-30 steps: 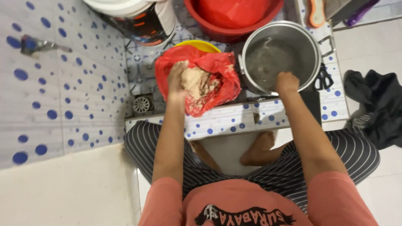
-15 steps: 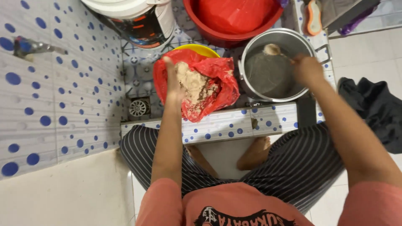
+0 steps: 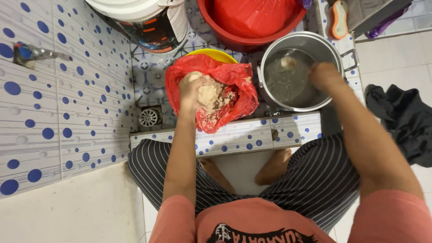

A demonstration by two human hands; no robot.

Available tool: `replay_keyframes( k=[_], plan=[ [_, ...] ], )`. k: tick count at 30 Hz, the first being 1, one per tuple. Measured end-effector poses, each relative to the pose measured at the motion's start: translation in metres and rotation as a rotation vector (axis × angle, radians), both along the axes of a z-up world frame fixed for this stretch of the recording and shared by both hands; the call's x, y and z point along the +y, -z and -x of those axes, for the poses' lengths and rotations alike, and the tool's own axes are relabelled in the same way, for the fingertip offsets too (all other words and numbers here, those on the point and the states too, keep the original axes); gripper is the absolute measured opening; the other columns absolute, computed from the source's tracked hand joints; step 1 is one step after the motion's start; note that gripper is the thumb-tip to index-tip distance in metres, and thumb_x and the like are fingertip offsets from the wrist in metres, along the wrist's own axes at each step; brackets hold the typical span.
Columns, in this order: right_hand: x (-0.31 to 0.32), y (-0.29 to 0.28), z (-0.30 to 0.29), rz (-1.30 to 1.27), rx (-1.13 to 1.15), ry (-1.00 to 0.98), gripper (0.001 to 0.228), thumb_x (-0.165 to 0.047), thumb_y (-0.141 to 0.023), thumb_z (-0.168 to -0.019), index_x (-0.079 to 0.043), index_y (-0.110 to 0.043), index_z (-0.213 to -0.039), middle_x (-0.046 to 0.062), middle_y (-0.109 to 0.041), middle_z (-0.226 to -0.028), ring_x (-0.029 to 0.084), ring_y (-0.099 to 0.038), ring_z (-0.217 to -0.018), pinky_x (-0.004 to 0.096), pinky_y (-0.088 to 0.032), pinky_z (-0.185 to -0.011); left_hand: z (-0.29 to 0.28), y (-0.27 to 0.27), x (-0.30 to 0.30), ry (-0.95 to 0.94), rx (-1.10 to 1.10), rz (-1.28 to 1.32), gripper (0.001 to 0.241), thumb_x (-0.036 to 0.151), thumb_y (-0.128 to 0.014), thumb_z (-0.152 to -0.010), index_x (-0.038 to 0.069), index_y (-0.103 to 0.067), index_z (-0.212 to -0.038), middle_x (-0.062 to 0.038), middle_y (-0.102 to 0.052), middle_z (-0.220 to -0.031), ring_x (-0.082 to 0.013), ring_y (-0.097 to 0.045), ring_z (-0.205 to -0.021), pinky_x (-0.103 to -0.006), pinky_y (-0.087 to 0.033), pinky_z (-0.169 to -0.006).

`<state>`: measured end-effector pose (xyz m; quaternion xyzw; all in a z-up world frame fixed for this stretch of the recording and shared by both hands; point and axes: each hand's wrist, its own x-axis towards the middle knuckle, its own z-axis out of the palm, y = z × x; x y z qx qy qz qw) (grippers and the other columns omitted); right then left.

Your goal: Forming small dough balls by hand and dropping them into a pot of water using a spoon

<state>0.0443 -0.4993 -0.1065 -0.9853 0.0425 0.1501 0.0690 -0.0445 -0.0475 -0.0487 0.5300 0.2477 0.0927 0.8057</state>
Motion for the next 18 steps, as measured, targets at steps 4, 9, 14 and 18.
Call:
replay_keyframes(
  k=[4, 9, 14, 18],
  plan=[
    [0.003, -0.105, 0.05, -0.303, -0.036, 0.001, 0.037, -0.01, -0.051, -0.11, 0.011, -0.067, -0.135, 0.039, -0.072, -0.106, 0.058, -0.066, -0.106, 0.066, -0.05, -0.09, -0.016, 0.04, 0.001, -0.049, 0.023, -0.066, 0.027, -0.005, -0.082, -0.057, 0.006, -0.07, -0.079, -0.006, -0.06, -0.06, -0.0191, -0.064, -0.052, -0.0374, -0.052, -0.046],
    [-0.054, -0.055, 0.123, -0.566, -0.596, -0.068, 0.035, -0.021, -0.04, -0.128, 0.006, -0.058, -0.117, 0.039, -0.065, -0.098, 0.061, -0.062, -0.096, 0.063, -0.048, -0.082, -0.022, 0.057, -0.012, 0.014, 0.09, -0.027, 0.032, 0.01, -0.093, -0.066, 0.007, -0.065, -0.081, -0.003, -0.057, -0.063, -0.0144, -0.059, -0.053, -0.0317, -0.048, -0.047],
    [-0.122, 0.102, 0.201, -0.555, -0.683, 0.066, 0.023, -0.02, -0.038, -0.121, -0.007, -0.055, -0.114, 0.024, -0.07, -0.106, 0.05, -0.061, -0.111, 0.059, -0.038, -0.103, -0.042, 0.129, 0.008, -0.013, 0.144, 0.03, 0.026, 0.019, -0.089, -0.079, 0.005, -0.068, -0.087, -0.006, -0.052, -0.06, -0.0164, -0.056, -0.05, -0.0258, -0.043, -0.043],
    [-0.101, 0.126, 0.236, -0.479, -0.69, 0.156, 0.02, -0.02, -0.043, -0.121, -0.01, -0.059, -0.115, 0.01, -0.073, -0.113, 0.037, -0.058, -0.131, 0.066, -0.006, -0.122, -0.008, 0.014, -0.037, -0.028, 0.127, 0.086, 0.03, 0.013, -0.09, -0.078, 0.007, -0.062, -0.08, -0.009, -0.054, -0.06, -0.0189, -0.061, -0.048, -0.0312, -0.052, -0.044]
  ],
)
